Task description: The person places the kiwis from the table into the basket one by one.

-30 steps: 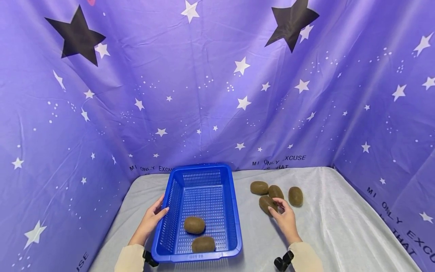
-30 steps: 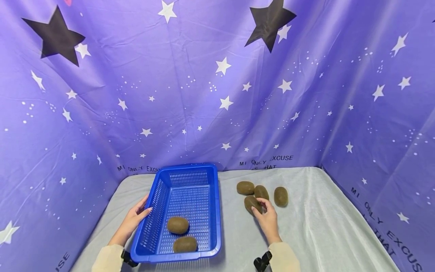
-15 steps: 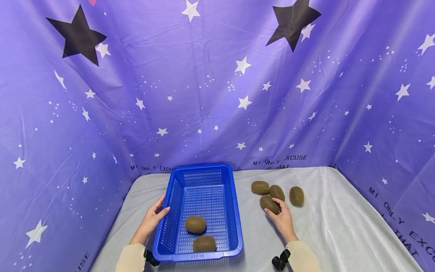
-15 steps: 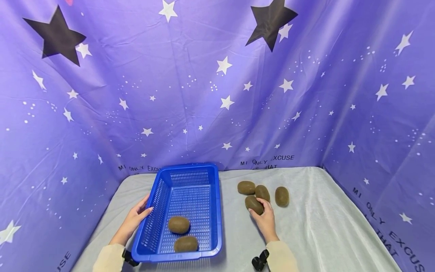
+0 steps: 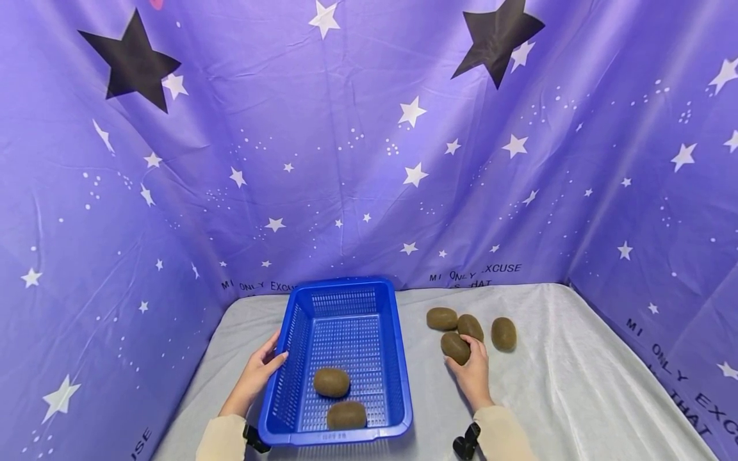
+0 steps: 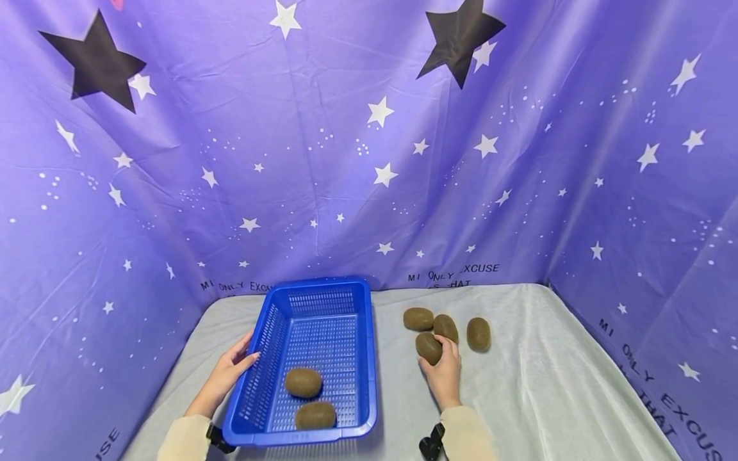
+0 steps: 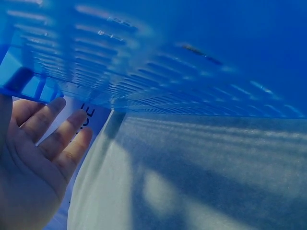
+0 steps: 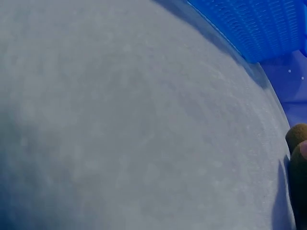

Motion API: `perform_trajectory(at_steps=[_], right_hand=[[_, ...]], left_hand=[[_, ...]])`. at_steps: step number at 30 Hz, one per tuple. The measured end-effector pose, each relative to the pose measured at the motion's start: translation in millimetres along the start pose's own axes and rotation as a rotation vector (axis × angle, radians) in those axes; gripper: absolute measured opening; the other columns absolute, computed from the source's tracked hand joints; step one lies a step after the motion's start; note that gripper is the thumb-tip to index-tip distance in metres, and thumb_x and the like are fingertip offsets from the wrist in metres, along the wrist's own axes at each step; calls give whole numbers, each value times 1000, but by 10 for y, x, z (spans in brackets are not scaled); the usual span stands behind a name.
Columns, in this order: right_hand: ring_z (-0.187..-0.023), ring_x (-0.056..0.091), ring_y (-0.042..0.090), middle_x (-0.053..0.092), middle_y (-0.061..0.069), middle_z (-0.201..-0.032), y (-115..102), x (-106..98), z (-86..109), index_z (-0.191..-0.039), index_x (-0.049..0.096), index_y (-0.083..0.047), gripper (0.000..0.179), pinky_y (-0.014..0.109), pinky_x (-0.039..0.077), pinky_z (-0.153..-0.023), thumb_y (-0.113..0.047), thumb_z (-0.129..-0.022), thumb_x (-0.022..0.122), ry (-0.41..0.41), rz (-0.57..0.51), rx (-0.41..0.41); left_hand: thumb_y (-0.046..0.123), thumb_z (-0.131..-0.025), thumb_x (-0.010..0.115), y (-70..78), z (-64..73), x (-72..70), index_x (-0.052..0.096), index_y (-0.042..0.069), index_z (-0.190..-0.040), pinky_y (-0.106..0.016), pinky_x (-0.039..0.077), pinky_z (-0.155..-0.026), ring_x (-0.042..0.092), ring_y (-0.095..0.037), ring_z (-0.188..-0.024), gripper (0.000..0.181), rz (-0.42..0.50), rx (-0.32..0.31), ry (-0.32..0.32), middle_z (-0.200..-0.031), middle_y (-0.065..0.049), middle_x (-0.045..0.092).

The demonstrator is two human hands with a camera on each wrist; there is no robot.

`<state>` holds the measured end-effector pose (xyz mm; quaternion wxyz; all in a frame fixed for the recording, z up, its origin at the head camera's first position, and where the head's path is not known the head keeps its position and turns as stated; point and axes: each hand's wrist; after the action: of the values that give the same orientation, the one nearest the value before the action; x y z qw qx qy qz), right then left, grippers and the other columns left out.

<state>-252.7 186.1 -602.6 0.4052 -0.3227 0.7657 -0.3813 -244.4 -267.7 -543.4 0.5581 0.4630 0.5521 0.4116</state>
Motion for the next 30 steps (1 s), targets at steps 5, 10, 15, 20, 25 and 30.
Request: perform_trajectory(at_steps=[5, 10, 15, 20, 25, 30], right_hand=[[-118, 42, 42, 46, 27, -122, 33, 28, 6, -118, 52, 9, 59, 50, 29, -100, 8, -65, 77, 17, 26, -1], [-117, 43, 43, 47, 27, -122, 39, 30, 17, -118, 53, 9, 57, 51, 30, -99, 7, -67, 78, 32, 32, 1], [-115, 45, 42, 48, 25, -121, 60, 2, 31, -118, 54, 7, 55, 51, 32, -96, 2, -69, 78, 45, -2, 13], [-115, 46, 39, 49, 23, -121, 81, -21, 29, -118, 56, 3, 54, 49, 31, -97, -4, -70, 79, 54, -37, 27], [-114, 47, 35, 51, 21, -120, 27, -43, 27, -118, 56, 2, 54, 43, 32, -95, -6, -70, 80, 32, -51, 32], [-109, 51, 30, 52, 17, -119, -105, -72, 27, -119, 57, 0, 54, 26, 37, -87, -8, -71, 80, -13, -79, 65]], left_hand=[[16, -93, 58, 0, 2, -9, 28, 6, -148, -40, 50, -87, 48, -41, -121, 64, 3, -20, -5, -140, -27, 41], [16, -93, 59, -16, -9, -12, 29, 8, -148, -42, 49, -88, 48, -41, -121, 64, 7, -33, 0, -141, -25, 41], [16, -92, 59, -24, -21, -9, 28, 7, -148, -41, 50, -87, 48, -41, -120, 64, 9, -29, -4, -141, -26, 41], [17, -92, 59, -13, -18, -7, 28, 4, -148, -37, 51, -85, 50, -39, -118, 64, -3, -7, 2, -140, -27, 42], [17, -92, 59, -11, -7, -2, 28, 3, -147, -35, 51, -83, 54, -32, -114, 65, -17, 7, 10, -139, -28, 43], [15, -93, 58, -7, 1, 5, 28, 1, -147, -36, 51, -84, 52, -35, -116, 64, -18, 12, 10, -139, -29, 42]])
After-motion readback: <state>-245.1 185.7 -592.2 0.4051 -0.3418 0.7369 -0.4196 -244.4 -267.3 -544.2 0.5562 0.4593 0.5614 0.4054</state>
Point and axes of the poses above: each hand's wrist, its own z-axis away from the middle knuckle, its own x-axis out of the palm, y = z × x
